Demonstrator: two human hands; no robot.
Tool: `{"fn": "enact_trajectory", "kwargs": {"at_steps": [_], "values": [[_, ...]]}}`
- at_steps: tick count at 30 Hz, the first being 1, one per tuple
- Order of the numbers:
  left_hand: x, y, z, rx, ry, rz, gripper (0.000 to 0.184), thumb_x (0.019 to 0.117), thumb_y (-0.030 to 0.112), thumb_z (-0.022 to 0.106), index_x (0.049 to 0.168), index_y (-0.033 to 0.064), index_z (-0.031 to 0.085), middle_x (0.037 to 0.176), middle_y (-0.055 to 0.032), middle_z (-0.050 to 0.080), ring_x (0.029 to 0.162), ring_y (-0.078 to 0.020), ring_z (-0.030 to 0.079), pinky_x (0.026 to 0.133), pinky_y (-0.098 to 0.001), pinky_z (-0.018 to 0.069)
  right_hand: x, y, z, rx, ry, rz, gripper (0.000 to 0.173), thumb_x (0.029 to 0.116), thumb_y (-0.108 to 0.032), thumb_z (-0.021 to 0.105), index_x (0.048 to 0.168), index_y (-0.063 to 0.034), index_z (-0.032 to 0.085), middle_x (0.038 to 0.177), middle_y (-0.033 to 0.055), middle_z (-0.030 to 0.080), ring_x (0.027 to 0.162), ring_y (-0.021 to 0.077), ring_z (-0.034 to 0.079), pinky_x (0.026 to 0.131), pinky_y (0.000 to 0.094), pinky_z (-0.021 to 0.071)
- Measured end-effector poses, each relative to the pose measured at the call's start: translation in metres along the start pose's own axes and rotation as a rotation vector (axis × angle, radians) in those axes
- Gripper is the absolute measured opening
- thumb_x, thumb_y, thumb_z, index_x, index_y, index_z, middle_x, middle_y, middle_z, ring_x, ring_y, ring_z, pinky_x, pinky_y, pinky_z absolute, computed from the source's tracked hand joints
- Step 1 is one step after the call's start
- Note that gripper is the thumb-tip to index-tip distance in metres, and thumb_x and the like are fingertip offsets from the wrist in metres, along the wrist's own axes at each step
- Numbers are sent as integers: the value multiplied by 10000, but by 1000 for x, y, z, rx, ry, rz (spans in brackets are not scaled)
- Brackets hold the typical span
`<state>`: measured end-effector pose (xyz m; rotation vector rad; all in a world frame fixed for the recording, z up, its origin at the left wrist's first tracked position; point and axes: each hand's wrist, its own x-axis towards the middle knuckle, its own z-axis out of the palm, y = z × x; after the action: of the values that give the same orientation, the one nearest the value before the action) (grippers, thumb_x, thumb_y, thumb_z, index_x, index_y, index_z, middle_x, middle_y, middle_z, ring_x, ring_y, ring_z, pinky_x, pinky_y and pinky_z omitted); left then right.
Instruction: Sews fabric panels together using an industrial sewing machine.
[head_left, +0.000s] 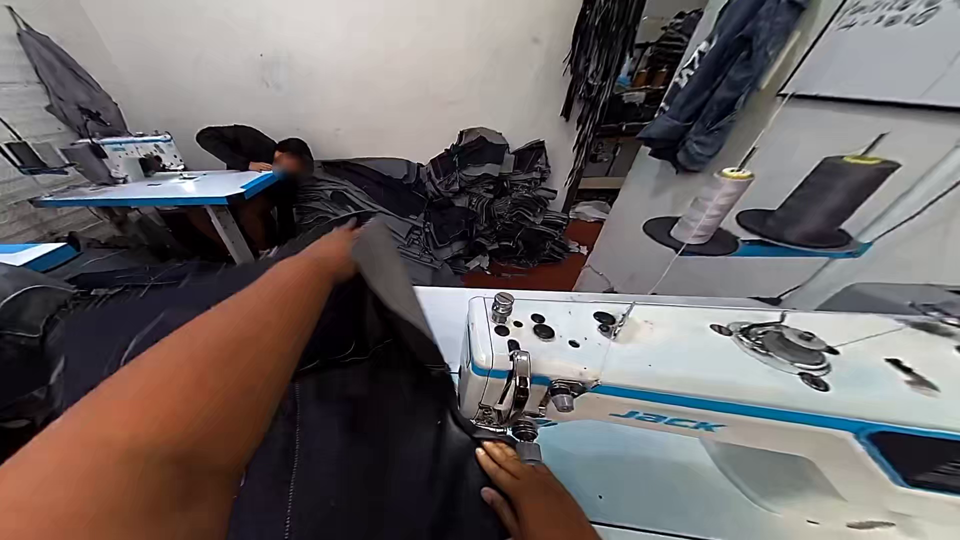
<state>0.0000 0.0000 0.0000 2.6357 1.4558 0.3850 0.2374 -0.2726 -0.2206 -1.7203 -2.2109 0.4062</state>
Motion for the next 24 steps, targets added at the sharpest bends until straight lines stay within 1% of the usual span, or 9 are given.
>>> {"fn": "enact_trajectory", "kwargs": {"at_steps": [1,3,6,9,12,14,17,20,24], "values": [[-4,8,8,17,53,23,588,1013,67,574,1564,7,378,1608,-264,360,1507,-447,317,1209,-612,270,3,6,-4,9,-33,21,464,1059,-267,494,1453,-35,573,1513,180,541,1439,352,481,1221,590,269],[-24,24,30,88,41,87,501,1074,257,518,1507,7,475,1541,-267,457,1452,-444,412,1184,-606,326,8,16,-14,11,-125,61,485,1075,-300,454,1491,-66,538,1552,159,503,1491,321,413,1257,572,185],[-86,40,78,129,-242,135,505,1036,429,570,1407,88,614,1411,-184,601,1337,-371,553,1116,-586,428,10,15,-18,-11,-193,75,498,1088,-291,409,1528,-70,487,1595,152,449,1532,299,340,1274,554,123],[-131,8,121,-3,-627,-17,733,1008,527,577,1624,226,318,1656,-154,330,1515,-389,331,1201,-624,285,5,-7,-5,-10,-74,-21,458,1059,-204,488,1458,15,544,1543,196,502,1471,361,434,1227,606,245],[-129,-43,133,107,-632,-273,822,978,646,534,1644,256,250,1704,-136,211,1504,-451,312,1167,-654,310,2,-32,8,6,-37,-10,468,1065,-236,490,1433,46,556,1558,198,482,1471,357,436,1214,554,298],[-114,-47,133,166,-644,-393,910,953,692,529,1657,224,192,1717,-166,129,1529,-492,217,1190,-663,255,3,-38,7,-26,-50,78,504,1077,-293,464,1473,14,526,1587,161,455,1491,343,409,1229,571,247],[-95,-28,141,200,-627,-468,1007,905,750,538,1662,205,159,1709,-216,105,1504,-496,284,1176,-686,251,5,-21,1,-128,-18,205,510,1076,-321,433,1504,-58,518,1587,111,471,1517,387,345,1192,734,125],[-83,2,155,170,-594,-399,962,895,774,530,1654,290,193,1716,-192,103,1491,-571,226,1085,-768,319,3,15,-24,-167,0,368,492,1099,-316,387,1533,-109,492,1602,83,456,1548,400,263,1175,771,36],[-105,45,144,19,-610,-15,780,995,565,579,1626,193,310,1652,-138,343,1512,-368,341,1200,-598,304,-38,90,-45,-253,237,466,536,1076,-415,437,1383,-27,641,1468,172,588,1448,496,410,1131,831,96]]}}
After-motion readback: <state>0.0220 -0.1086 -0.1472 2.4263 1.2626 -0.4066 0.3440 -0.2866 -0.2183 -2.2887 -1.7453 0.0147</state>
